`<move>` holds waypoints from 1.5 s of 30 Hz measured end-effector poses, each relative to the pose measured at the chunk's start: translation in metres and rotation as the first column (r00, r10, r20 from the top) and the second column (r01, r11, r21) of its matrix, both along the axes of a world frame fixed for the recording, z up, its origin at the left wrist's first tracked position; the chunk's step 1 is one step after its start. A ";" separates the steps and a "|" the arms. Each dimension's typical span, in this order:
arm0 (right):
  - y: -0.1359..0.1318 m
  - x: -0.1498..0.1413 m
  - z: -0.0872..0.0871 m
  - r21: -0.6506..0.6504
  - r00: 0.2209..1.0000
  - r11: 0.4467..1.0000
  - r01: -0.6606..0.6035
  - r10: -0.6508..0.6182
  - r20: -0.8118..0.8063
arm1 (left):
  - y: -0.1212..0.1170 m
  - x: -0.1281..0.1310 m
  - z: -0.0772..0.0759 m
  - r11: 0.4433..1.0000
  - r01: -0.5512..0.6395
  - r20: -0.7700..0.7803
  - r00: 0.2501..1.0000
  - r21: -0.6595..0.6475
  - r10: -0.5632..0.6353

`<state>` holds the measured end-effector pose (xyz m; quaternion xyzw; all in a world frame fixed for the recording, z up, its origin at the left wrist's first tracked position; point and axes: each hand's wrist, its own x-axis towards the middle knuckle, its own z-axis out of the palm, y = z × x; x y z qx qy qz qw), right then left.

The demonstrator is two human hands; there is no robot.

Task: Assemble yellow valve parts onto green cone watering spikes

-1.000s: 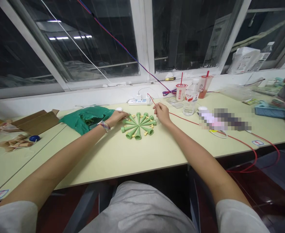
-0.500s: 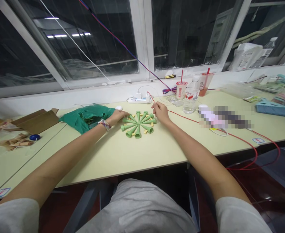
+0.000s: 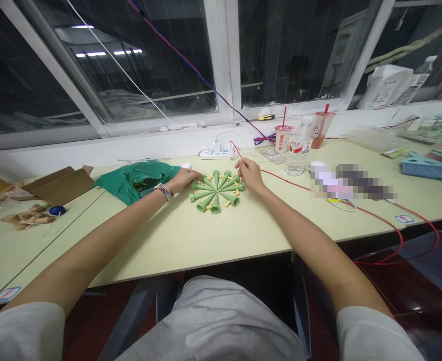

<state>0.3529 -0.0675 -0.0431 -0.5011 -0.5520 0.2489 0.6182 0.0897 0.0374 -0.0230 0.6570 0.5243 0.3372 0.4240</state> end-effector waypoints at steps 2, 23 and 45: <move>0.000 0.000 0.000 -0.007 1.000 1.000 -0.002 0.002 0.003 | 0.001 -0.001 -0.001 1.000 -0.003 -0.009 1.000 0.002 0.003; 0.041 0.035 -0.034 -0.118 0.944 0.990 0.080 -0.037 0.328 | 0.015 -0.044 -0.030 0.962 -0.020 0.003 1.000 0.272 0.020; 0.025 0.050 -0.043 -0.143 0.902 0.986 0.086 -0.016 0.430 | 0.007 -0.061 -0.040 0.780 0.320 -0.612 0.784 0.538 0.100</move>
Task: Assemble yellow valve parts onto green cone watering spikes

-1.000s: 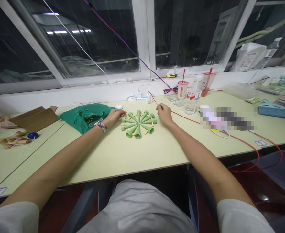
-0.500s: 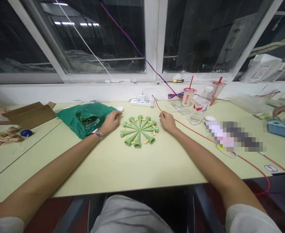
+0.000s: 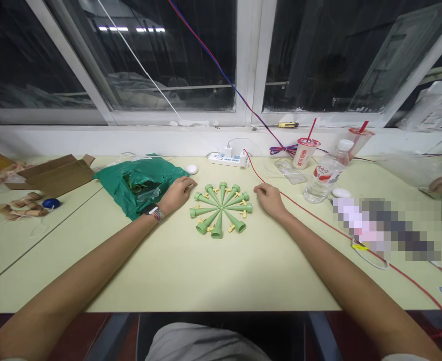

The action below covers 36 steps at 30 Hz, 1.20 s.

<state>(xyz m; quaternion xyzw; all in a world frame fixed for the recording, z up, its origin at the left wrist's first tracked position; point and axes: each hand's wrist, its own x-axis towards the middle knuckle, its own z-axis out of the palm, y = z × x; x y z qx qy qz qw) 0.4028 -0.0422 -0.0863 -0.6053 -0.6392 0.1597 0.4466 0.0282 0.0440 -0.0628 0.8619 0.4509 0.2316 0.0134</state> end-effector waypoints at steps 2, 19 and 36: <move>0.000 -0.001 0.000 -0.001 1.000 1.000 -0.001 0.001 0.000 | -0.002 0.001 0.002 1.000 -0.004 0.008 1.000 -0.006 0.004; 0.008 -0.001 0.004 -0.005 0.996 0.998 0.056 -0.055 0.063 | -0.004 -0.001 -0.001 0.999 0.037 0.034 0.999 -0.018 -0.036; 0.019 0.004 0.006 -0.016 0.986 0.988 0.152 -0.153 -0.059 | 0.005 -0.004 -0.004 0.998 0.045 0.001 0.999 -0.043 -0.045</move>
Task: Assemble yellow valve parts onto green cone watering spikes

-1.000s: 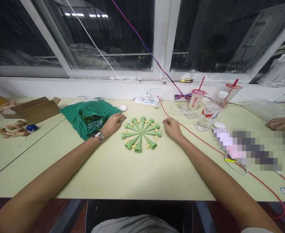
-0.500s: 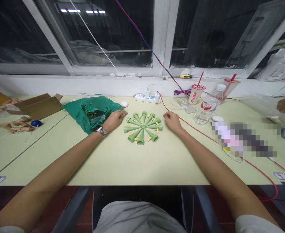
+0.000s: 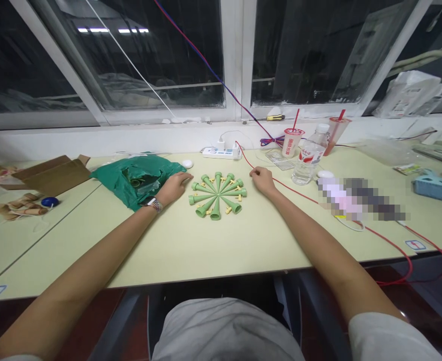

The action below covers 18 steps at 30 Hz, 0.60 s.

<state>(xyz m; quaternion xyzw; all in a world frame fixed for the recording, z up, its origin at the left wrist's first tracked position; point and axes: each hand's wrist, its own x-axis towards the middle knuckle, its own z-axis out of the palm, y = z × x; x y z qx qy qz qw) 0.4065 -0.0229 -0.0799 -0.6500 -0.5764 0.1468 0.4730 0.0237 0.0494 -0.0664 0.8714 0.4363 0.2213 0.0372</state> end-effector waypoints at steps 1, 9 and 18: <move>0.000 0.000 0.000 0.000 1.000 1.000 0.005 -0.005 -0.001 | 0.000 0.000 0.000 1.000 0.000 0.005 1.000 -0.004 0.000; 0.004 -0.003 0.001 -0.008 0.999 0.999 0.032 -0.032 -0.013 | 0.001 -0.002 0.003 1.000 0.014 0.068 0.998 -0.024 -0.013; 0.006 -0.002 0.001 -0.021 0.999 1.000 0.015 -0.015 -0.028 | 0.002 -0.003 0.003 1.000 0.010 0.049 0.999 -0.003 -0.010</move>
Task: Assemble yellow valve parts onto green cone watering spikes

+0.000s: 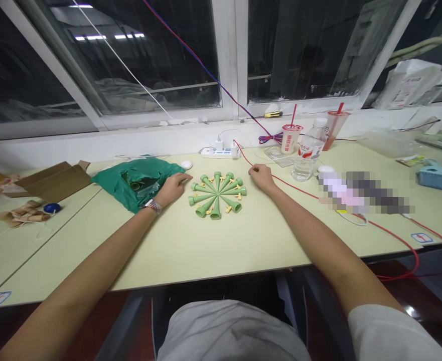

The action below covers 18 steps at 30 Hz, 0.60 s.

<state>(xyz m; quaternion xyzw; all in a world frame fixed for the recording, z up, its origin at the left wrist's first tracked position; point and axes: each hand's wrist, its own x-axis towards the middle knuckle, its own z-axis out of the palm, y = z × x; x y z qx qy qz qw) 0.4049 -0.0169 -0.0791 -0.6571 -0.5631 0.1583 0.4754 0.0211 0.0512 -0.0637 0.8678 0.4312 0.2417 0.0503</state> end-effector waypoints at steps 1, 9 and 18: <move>0.000 0.000 0.000 0.001 1.000 1.000 -0.003 0.003 0.004 | 0.000 0.000 0.000 1.000 -0.002 0.003 1.000 0.002 0.002; 0.003 0.001 -0.002 0.008 0.999 1.000 -0.010 0.010 0.040 | 0.002 0.001 -0.002 1.000 -0.007 0.002 1.000 0.012 0.007; 0.003 0.001 -0.002 0.001 0.997 1.000 -0.009 0.009 0.070 | 0.000 0.002 -0.001 1.000 -0.006 -0.002 1.000 -0.001 0.006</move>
